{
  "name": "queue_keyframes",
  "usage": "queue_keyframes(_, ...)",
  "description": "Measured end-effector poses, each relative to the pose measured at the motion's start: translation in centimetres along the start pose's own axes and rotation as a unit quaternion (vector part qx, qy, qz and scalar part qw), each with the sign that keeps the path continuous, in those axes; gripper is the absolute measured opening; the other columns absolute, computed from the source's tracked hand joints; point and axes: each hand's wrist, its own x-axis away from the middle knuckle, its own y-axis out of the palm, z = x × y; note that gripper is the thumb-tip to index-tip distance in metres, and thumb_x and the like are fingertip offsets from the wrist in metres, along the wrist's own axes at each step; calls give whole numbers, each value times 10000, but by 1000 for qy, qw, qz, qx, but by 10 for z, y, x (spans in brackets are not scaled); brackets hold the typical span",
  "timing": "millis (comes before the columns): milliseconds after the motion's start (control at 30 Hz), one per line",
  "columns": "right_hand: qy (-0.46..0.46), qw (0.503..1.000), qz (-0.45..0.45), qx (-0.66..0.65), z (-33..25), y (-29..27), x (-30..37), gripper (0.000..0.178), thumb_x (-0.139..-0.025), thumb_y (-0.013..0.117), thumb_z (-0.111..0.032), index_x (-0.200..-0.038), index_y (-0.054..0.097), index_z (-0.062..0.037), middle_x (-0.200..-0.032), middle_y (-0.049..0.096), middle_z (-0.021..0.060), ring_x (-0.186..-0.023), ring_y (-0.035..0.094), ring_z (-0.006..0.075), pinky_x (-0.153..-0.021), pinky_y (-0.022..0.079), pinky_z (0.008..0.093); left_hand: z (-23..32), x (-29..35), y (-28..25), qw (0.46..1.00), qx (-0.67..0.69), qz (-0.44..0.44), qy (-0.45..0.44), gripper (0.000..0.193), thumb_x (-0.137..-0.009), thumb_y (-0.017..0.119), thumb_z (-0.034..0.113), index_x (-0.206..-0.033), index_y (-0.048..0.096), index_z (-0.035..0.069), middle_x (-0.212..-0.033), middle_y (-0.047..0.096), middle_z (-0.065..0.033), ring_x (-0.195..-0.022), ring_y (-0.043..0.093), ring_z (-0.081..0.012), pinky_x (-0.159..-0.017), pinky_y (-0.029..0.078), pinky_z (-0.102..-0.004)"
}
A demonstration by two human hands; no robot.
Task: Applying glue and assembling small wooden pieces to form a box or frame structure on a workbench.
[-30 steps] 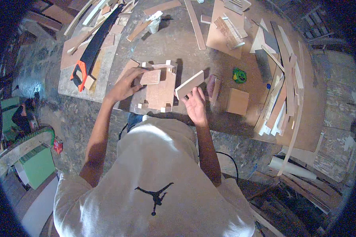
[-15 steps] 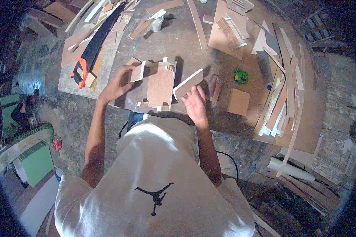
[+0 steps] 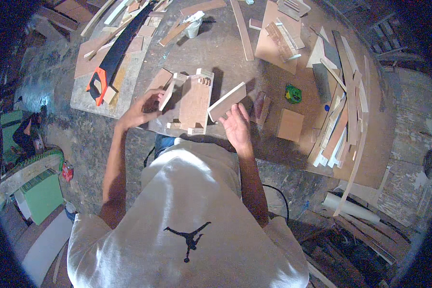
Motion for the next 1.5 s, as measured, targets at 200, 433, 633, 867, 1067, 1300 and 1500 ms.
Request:
queue_keyframes(200,3,1000,-7,-4,-1,-3,1,241,-1053,519,-257,-1235,516,-100,-1271,567,56,-1253,507,216,-1045,418,516,-26,5,1,983,163,88,11,682,-818,713,-35,-1424,446,126,-1360,500,-80,-1246,509,-203,-1075,399,-367)
queue_keyframes(433,-2,1000,-14,-14,-3,8,1,328,-1054,512,-243,-1334,471,-78,-1296,560,71,-1263,506,231,-1072,405,538,-22,-3,-5,976,-32,201,81,653,-805,715,-3,-1404,471,86,-1333,520,-125,-1286,492,-256,-1098,384,-382)
queue_keyframes(633,4,999,-33,-17,-2,8,-1,332,-1054,508,-230,-1344,467,-71,-1307,557,72,-1275,500,234,-1082,401,540,-16,-3,-3,971,-185,114,103,629,-802,681,22,-1400,501,99,-1351,504,-134,-1253,511,-302,-1044,433,-370)
queue_keyframes(867,5,999,-37,-16,-3,8,-1,322,-1052,510,-227,-1333,473,-74,-1317,556,67,-1279,496,231,-1082,396,527,-6,-17,5,969,-197,87,118,632,-822,682,13,-1417,503,129,-1373,486,-118,-1221,538,-290,-977,485,-361)
queue_keyframes(1067,13,998,-51,-17,-2,14,-4,322,-1053,505,-217,-1341,472,-77,-1326,557,66,-1285,496,216,-1090,390,543,-5,-26,7,981,-168,43,90,629,-830,672,-1,-1420,501,132,-1373,481,-133,-1233,531,-295,-1009,478,-365)
queue_keyframes(1300,13,998,-53,-15,5,15,-7,355,-1053,499,-208,-1384,460,-85,-1342,562,56,-1288,508,217,-1097,380,560,-11,-32,7,983,-152,45,95,625,-839,667,0,-1425,496,128,-1372,470,-142,-1258,504,-313,-1027,469,-392)
queue_keyframes(1500,15,998,-63,-19,1,26,-6,343,-1053,502,-219,-1376,473,-108,-1339,563,38,-1292,500,206,-1110,356,544,-10,-34,10,976,-171,48,127,634,-832,667,-9,-1428,497,127,-1375,476,-142,-1276,487,-323,-1047,454,-394)
